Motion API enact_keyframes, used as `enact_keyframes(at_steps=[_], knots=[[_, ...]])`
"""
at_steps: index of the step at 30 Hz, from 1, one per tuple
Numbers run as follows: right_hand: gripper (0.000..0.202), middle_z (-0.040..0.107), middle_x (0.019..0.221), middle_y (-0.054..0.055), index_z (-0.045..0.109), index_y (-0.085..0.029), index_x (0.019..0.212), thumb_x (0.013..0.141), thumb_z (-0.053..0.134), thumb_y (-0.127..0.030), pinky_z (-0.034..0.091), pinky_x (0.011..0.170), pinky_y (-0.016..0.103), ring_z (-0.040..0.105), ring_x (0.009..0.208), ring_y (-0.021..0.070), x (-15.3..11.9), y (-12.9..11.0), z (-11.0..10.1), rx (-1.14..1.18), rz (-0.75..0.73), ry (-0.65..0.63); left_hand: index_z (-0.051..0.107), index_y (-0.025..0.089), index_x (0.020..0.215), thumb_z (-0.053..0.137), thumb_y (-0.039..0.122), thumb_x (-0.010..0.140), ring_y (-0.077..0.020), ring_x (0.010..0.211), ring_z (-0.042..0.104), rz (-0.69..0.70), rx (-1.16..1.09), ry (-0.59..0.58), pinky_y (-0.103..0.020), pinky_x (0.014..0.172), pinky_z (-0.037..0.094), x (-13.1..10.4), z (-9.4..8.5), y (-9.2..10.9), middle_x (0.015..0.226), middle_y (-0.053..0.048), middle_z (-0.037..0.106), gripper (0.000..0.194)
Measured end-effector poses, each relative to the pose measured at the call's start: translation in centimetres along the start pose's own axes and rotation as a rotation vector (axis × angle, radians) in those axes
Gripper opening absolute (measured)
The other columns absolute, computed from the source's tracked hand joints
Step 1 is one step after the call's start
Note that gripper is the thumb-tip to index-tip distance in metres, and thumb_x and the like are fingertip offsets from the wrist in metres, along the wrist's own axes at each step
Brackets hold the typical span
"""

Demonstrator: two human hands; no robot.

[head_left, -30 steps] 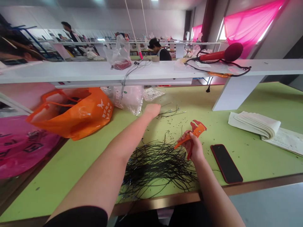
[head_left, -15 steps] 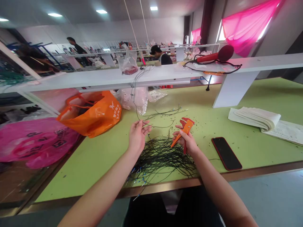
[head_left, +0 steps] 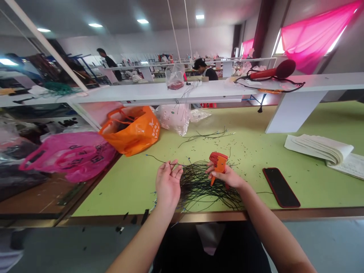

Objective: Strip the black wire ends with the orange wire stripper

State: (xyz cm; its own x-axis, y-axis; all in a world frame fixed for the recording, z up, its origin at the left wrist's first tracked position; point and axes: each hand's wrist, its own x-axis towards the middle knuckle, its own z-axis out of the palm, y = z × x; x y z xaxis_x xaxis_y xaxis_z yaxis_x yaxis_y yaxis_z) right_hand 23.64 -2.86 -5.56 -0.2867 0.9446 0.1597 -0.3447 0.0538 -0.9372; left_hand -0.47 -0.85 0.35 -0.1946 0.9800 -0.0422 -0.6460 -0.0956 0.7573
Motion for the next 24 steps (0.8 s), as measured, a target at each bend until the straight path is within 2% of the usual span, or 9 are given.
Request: enact_keyframes(at_steps=[4, 7, 11, 13, 17, 19, 22, 24], knots=[[0.035, 0.076, 0.092, 0.003, 0.07, -0.021, 0.12, 0.089, 0.08, -0.034, 0.061, 0.086, 0.034, 0.073, 0.087, 0.0166, -0.1, 0.1, 0.3, -0.045, -0.004, -0.03, 0.062, 0.023, 0.091, 0.086, 0.035, 0.076, -0.0118, 0.077, 0.072, 0.023, -0.016, 0.008, -0.026, 0.078, 0.057, -0.4, -0.3, 0.5, 0.092, 0.0, 0.076, 0.031], [0.035, 0.077, 0.096, 0.005, 0.07, -0.021, 0.12, 0.089, 0.079, -0.035, 0.062, 0.085, 0.037, 0.073, 0.085, 0.0181, -0.1, 0.1, 0.4, -0.147, -0.009, -0.022, 0.062, 0.023, 0.091, 0.086, 0.037, 0.077, -0.0125, 0.077, 0.072, 0.065, -0.016, 0.013, -0.026, 0.077, 0.057, -0.9, -0.3, 0.9, 0.092, 0.001, 0.076, 0.031], [0.021, 0.076, 0.101, 0.007, 0.075, -0.022, 0.106, 0.089, 0.078, -0.035, 0.062, 0.082, 0.037, 0.072, 0.084, 0.0193, -0.1, 0.1, 0.7, -0.355, -0.044, 0.002, 0.062, 0.024, 0.092, 0.086, 0.039, 0.079, -0.0125, 0.077, 0.072, 0.093, -0.019, 0.016, -0.026, 0.074, 0.057, -1.7, -0.2, 1.8, 0.092, 0.001, 0.075, 0.031], [0.019, 0.075, 0.101, 0.007, 0.075, -0.021, 0.103, 0.09, 0.077, -0.035, 0.061, 0.082, 0.037, 0.072, 0.086, 0.0197, -0.2, 0.1, 0.9, -0.382, -0.051, -0.005, 0.062, 0.025, 0.094, 0.084, 0.041, 0.081, -0.0125, 0.076, 0.072, 0.111, -0.005, 0.009, -0.026, 0.074, 0.058, -2.1, 0.0, 2.2, 0.093, 0.001, 0.075, 0.029], [0.031, 0.075, 0.094, 0.006, 0.07, -0.02, 0.116, 0.09, 0.078, -0.035, 0.06, 0.082, 0.036, 0.073, 0.088, 0.0191, -0.6, 0.0, 1.0, -0.232, -0.002, -0.096, 0.063, 0.025, 0.094, 0.085, 0.042, 0.08, -0.0128, 0.075, 0.072, 0.151, -0.008, 0.012, -0.026, 0.072, 0.057, -2.5, 0.6, 3.0, 0.094, 0.001, 0.076, 0.03], [0.033, 0.074, 0.089, 0.004, 0.068, -0.019, 0.117, 0.09, 0.079, -0.035, 0.06, 0.083, 0.036, 0.072, 0.086, 0.0178, -0.8, -0.1, 0.9, -0.141, 0.026, -0.124, 0.063, 0.025, 0.093, 0.085, 0.04, 0.08, -0.0125, 0.074, 0.072, 0.165, -0.026, 0.022, -0.025, 0.07, 0.057, -2.3, 0.9, 3.3, 0.092, 0.001, 0.076, 0.03], [0.029, 0.071, 0.085, 0.002, 0.067, -0.019, 0.11, 0.089, 0.08, -0.034, 0.06, 0.085, 0.04, 0.072, 0.082, 0.0174, -0.9, -0.4, 0.8, -0.043, 0.006, -0.076, 0.063, 0.025, 0.093, 0.084, 0.039, 0.081, -0.0119, 0.075, 0.072, 0.187, -0.055, 0.046, -0.024, 0.071, 0.056, -1.8, 0.9, 3.4, 0.092, 0.002, 0.076, 0.028], [0.026, 0.07, 0.084, 0.001, 0.067, -0.02, 0.105, 0.089, 0.08, -0.034, 0.06, 0.087, 0.042, 0.071, 0.082, 0.0181, -0.9, -0.7, 0.8, 0.003, -0.03, -0.019, 0.064, 0.024, 0.095, 0.082, 0.043, 0.083, -0.0132, 0.079, 0.073, 0.173, -0.052, 0.04, -0.025, 0.073, 0.057, -1.6, 0.8, 3.0, 0.094, 0.0, 0.077, 0.029]])
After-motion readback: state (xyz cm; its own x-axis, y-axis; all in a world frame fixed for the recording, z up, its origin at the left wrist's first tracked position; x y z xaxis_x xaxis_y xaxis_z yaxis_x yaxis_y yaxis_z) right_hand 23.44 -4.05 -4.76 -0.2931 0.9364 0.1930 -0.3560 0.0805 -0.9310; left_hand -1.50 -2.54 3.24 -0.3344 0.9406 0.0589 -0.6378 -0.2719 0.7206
